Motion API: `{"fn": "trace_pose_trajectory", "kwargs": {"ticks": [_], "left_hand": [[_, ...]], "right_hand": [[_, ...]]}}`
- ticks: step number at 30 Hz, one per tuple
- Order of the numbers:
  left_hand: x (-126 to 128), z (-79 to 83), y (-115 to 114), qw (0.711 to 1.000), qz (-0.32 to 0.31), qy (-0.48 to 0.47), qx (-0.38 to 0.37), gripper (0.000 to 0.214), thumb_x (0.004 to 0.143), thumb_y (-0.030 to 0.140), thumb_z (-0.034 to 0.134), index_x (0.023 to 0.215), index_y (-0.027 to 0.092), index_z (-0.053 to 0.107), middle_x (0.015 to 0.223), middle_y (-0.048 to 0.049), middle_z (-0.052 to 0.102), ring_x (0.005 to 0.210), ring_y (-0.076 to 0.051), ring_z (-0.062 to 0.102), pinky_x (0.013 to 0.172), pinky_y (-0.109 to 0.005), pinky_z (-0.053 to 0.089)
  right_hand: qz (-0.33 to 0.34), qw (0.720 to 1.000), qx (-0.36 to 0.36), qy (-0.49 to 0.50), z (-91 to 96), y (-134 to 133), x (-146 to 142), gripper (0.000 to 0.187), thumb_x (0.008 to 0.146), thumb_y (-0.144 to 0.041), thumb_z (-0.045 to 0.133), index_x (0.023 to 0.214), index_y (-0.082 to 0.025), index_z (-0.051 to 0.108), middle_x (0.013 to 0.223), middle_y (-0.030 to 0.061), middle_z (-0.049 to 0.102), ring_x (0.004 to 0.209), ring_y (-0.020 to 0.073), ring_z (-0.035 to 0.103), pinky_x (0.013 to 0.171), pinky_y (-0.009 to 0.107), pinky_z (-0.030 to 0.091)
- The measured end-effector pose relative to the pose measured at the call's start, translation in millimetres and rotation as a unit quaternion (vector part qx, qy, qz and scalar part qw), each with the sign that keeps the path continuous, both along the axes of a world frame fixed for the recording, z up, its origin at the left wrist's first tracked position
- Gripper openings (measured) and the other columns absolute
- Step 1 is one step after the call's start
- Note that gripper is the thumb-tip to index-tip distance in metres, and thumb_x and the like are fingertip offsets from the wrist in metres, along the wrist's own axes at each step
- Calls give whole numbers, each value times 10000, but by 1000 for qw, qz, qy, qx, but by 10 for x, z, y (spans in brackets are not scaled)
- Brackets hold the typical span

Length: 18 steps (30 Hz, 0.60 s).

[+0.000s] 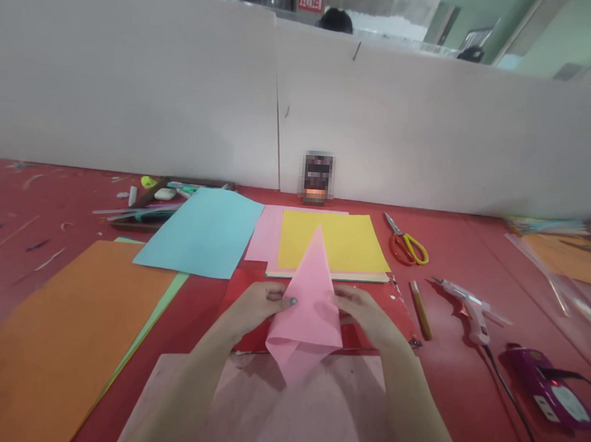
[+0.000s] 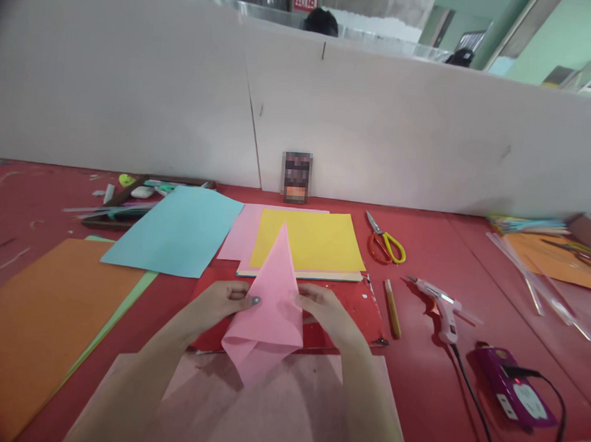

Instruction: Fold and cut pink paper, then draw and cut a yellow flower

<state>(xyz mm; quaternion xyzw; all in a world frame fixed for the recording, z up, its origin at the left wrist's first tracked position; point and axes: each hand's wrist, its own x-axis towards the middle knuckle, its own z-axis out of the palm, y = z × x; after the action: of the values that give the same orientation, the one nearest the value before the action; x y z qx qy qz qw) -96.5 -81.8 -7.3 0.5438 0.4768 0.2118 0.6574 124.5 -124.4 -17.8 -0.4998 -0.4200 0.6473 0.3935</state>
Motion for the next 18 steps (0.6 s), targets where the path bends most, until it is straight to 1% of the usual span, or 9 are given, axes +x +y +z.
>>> {"fn": "trace_pose_trajectory", "kwargs": {"ticks": [4, 10, 13, 16, 18], "left_hand": [[4, 21, -8, 1000, -5, -7, -7, 231, 692, 363, 652, 770, 147, 637, 838, -62, 695, 818, -222, 634, 689, -299, 468], [-4, 22, -2, 1000, -11, -18, -4, 232, 696, 361, 650, 798, 153, 656, 874, -68, 702, 840, -224, 636, 712, -300, 468], [-3, 32, 1, 1000, -12, -14, 2, 242, 701, 373, 638, 810, 158, 659, 869, -64, 702, 854, -225, 632, 729, -305, 464], [-10, 55, 5, 1000, -25, -4, -3, 257, 706, 381, 626, 813, 151, 664, 839, -62, 699, 822, -220, 632, 709, -298, 463], [-26, 63, 7, 999, -35, -7, -14, 272, 704, 377, 626, 849, 152, 671, 846, -61, 697, 814, -214, 631, 704, -294, 466]], "right_hand": [[12, 1000, -9, 15, -54, 2, -47, 383, 677, -374, 675, 1009, -184, 658, 934, 68, 684, 824, 209, 621, 679, 316, 496], [8, 999, -32, 35, -93, 17, -36, 291, 674, -261, 605, 943, -176, 677, 866, 49, 695, 730, 183, 625, 613, 275, 492], [0, 998, -35, 45, -77, 18, -37, 280, 666, -256, 596, 921, -179, 681, 860, 43, 696, 713, 174, 625, 620, 263, 484], [-13, 997, -43, 56, -68, 17, -39, 263, 654, -267, 608, 888, -178, 688, 790, 38, 696, 657, 160, 614, 614, 256, 470], [-20, 997, -46, 62, -74, 17, -37, 245, 647, -263, 619, 862, -169, 691, 751, 37, 687, 624, 144, 593, 590, 238, 450]]}}
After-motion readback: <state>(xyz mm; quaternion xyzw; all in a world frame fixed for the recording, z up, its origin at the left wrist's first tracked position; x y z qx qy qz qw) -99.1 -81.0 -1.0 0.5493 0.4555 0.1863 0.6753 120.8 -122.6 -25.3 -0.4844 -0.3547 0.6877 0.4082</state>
